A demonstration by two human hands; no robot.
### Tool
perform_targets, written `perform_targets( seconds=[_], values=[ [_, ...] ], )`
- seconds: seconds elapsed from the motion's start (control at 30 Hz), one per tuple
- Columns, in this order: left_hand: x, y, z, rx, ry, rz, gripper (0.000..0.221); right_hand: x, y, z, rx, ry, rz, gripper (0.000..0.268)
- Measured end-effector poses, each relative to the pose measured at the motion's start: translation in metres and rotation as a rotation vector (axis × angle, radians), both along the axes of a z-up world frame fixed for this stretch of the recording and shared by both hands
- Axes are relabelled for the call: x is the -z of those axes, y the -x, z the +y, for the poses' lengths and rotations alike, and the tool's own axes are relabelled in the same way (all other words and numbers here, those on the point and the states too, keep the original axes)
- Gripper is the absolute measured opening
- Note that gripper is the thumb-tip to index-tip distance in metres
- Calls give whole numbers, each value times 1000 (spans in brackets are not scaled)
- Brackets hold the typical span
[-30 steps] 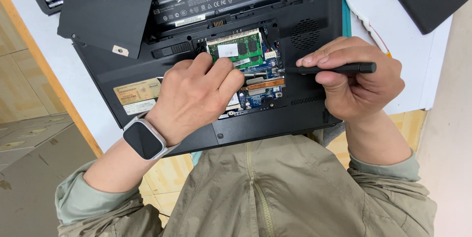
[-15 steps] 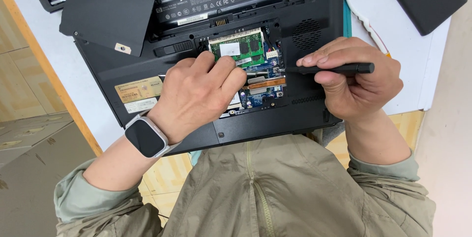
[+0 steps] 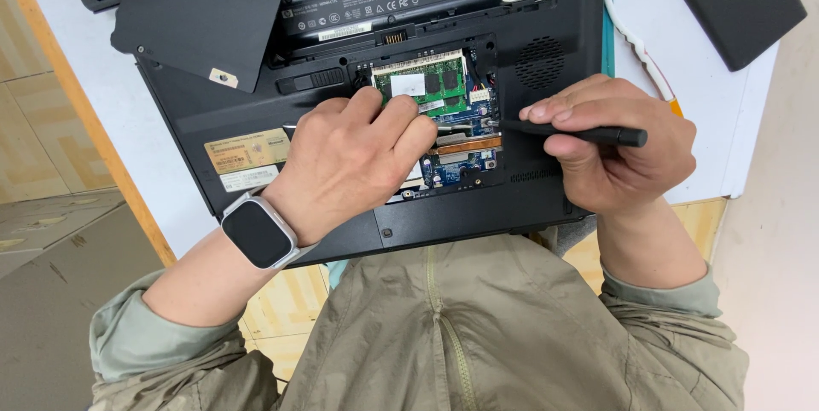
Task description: Cleaning and manipulating internal laptop components using tweezers, a screwdriver, and a brush to reinstall or adjust the RAM module and surrounding wires.
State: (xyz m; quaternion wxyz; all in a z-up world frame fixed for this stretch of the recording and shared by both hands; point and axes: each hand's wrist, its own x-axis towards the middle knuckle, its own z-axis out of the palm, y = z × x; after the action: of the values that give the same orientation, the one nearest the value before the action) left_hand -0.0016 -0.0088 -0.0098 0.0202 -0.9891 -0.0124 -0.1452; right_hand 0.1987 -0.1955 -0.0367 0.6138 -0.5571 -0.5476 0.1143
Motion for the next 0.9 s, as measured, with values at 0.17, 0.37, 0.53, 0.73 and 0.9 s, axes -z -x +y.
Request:
perform_targets(
  seconds=[0.17, 0.37, 0.53, 0.73, 0.9],
  values=[
    [1, 1, 0, -8, 2, -16, 30, -2, 4, 2, 0, -44, -70, 15],
    [2, 1, 0, -5, 0, -22, 29, -12, 5, 4, -25, 10, -189, 15],
    [4, 1, 0, 0, 10, -54, 28, -10, -2, 9, -123, -83, -309, 73],
    [6, 2, 0, -5, -19, -58, 26, -21, -3, 9, -66, -19, -472, 36],
    [6, 2, -1, -4, -38, -60, 27, -26, 1, 4, -124, 75, -338, 35]
  ],
)
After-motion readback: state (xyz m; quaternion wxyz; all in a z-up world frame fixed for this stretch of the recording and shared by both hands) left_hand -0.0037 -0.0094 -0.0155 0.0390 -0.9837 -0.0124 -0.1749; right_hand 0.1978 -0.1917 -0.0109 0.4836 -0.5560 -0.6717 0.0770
